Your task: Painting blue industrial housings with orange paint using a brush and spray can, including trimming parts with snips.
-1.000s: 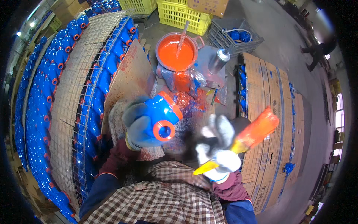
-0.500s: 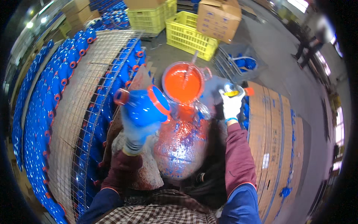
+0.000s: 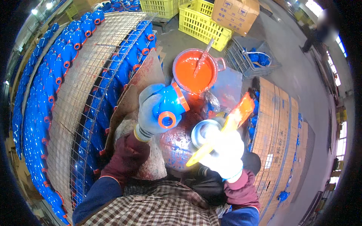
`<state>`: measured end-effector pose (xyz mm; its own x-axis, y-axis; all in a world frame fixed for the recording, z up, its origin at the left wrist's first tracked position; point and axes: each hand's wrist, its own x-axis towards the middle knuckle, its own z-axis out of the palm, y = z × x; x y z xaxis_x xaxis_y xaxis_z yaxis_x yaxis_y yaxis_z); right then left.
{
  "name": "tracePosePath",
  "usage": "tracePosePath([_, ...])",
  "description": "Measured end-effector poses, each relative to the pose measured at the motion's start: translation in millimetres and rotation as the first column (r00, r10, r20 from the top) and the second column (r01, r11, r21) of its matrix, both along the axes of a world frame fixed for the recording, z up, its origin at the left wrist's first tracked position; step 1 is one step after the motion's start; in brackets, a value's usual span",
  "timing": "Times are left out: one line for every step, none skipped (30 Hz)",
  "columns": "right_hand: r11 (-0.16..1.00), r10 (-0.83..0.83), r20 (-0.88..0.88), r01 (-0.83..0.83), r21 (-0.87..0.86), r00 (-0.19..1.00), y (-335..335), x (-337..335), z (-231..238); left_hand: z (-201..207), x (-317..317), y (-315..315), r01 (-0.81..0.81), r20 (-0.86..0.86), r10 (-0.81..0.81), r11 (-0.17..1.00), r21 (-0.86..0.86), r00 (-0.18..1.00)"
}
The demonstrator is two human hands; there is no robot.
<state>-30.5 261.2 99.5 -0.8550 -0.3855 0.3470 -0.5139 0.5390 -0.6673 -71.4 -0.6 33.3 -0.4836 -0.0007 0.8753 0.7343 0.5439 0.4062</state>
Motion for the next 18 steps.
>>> tracePosePath([0.995, 0.049, -0.146, -0.035, 0.095, 0.988, -1, 11, 10, 1, 2, 1, 0.000, -0.006, -0.001, 0.999, -0.034, 1.000])
tracePosePath([0.983, 0.145, -0.275, -0.106, 0.150, 0.951, -2, 16, 17, 2, 4, 3, 0.006, -0.023, -0.007, 0.999, -0.050, 1.000])
tracePosePath([0.979, 0.171, -0.337, -0.120, 0.166, 0.926, -3, 20, 23, 3, 5, 4, 0.008, -0.033, -0.010, 0.998, -0.066, 0.999])
tracePosePath([0.974, 0.170, -0.330, -0.109, 0.198, 0.928, -4, 24, 28, 4, 7, 5, 0.010, -0.034, -0.012, 0.997, -0.078, 0.999])
tracePosePath([0.971, 0.156, -0.305, -0.089, 0.223, 0.940, -5, 27, 33, 5, 8, 5, 0.026, -0.049, -0.029, 0.997, -0.069, 0.998])
tracePosePath([0.971, 0.161, -0.318, -0.092, 0.222, 0.934, -6, 29, 36, 5, 9, 5, 0.042, -0.057, -0.045, 0.998, -0.056, 0.997])
tracePosePath([0.972, 0.152, -0.312, -0.084, 0.219, 0.938, -7, 32, 39, 5, 9, 5, 0.055, -0.059, -0.057, 0.998, -0.041, 0.997])
tracePosePath([0.972, 0.128, -0.321, -0.055, 0.228, 0.938, -8, 35, 41, 5, 9, 5, 0.047, -0.074, -0.050, 0.998, -0.042, 0.996])
tracePosePath([0.979, 0.118, -0.361, -0.047, 0.199, 0.925, -8, 40, 43, 5, 9, 4, 0.039, -0.082, -0.042, 0.998, -0.040, 0.996])
tracePosePath([0.978, 0.101, -0.384, -0.020, 0.208, 0.918, -7, 42, 43, 5, 9, 2, 0.031, -0.090, -0.034, 0.999, -0.039, 0.995])
tracePosePath([0.953, 0.110, 0.155, -0.060, -0.298, 0.982, -5, 46, 43, 4, 9, 1, 0.020, -0.090, -0.024, 0.999, -0.043, 0.996])
tracePosePath([0.797, 0.297, 0.459, 0.048, -0.602, 0.837, -2, 45, 40, 3, 10, -1, 0.010, -0.088, -0.014, 0.999, -0.048, 0.996])
tracePosePath([0.627, 0.403, 0.579, 0.247, -0.739, 0.708, 2, 44, 37, 2, 10, -2, 0.002, -0.082, -0.007, 0.999, -0.052, 0.997])
tracePosePath([0.464, 0.497, 0.537, 0.315, -0.828, 0.681, 5, 35, 28, 1, 10, -3, -0.001, -0.086, -0.002, 0.999, -0.041, 0.996])
tracePosePath([0.525, 0.384, 0.475, 0.236, -0.818, 0.792, 10, 16, 17, 0, 10, -3, -0.002, -0.085, -0.001, 1.000, -0.029, 0.996])
tracePosePath([0.661, 0.146, 0.416, 0.224, -0.716, 0.898, 15, -2, 5, -1, 10, -2, -0.006, -0.065, 0.005, 1.000, -0.015, 0.998])
tracePosePath([0.794, -0.132, 0.262, 0.260, -0.550, 0.956, 21, -21, -8, -1, 10, -1, -0.001, -0.058, 0.002, 1.000, 0.020, 0.998])
tracePosePath([0.921, -0.380, -0.284, 0.329, -0.210, 0.880, 22, -44, -27, -2, 10, 1, -0.003, -0.032, 0.004, 0.998, 0.056, 0.999])
